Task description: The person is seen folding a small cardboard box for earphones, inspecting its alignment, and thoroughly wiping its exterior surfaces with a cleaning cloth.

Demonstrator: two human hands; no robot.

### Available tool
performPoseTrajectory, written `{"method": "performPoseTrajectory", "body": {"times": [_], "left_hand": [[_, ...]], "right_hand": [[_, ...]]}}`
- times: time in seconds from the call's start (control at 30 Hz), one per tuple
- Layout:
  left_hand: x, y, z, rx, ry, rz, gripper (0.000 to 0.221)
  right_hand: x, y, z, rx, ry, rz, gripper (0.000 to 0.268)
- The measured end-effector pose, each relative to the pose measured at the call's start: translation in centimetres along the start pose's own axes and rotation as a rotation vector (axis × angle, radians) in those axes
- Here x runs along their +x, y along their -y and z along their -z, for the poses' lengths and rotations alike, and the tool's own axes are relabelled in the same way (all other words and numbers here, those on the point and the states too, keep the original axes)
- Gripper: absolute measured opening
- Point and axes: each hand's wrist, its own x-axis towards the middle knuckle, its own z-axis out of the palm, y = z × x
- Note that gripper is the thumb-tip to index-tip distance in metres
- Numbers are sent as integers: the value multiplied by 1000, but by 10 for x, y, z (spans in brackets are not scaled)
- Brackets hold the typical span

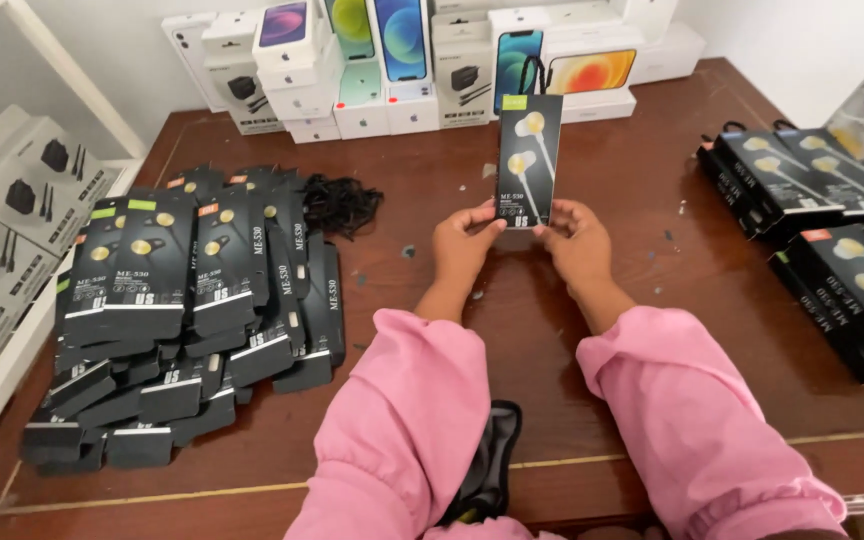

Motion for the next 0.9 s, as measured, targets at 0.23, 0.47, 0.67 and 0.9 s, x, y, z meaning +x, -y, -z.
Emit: {"method": "performPoseTrajectory", "body": {"times": [0.23, 0.47, 0.67, 0.9], "left_hand": [[17, 10, 8, 455, -23, 68, 25], [15, -4, 15, 724, 22, 40, 22], [1, -26, 20, 713, 62, 66, 22], [9, -8, 21, 670, 112, 59, 23]], "right_hand": [[11, -4, -1, -218, 9, 19, 46], [4, -4, 3, -253, 104, 1, 43], [3, -3, 6, -338, 108, 18, 39], [5, -10, 5, -383, 117, 71, 40]]}}
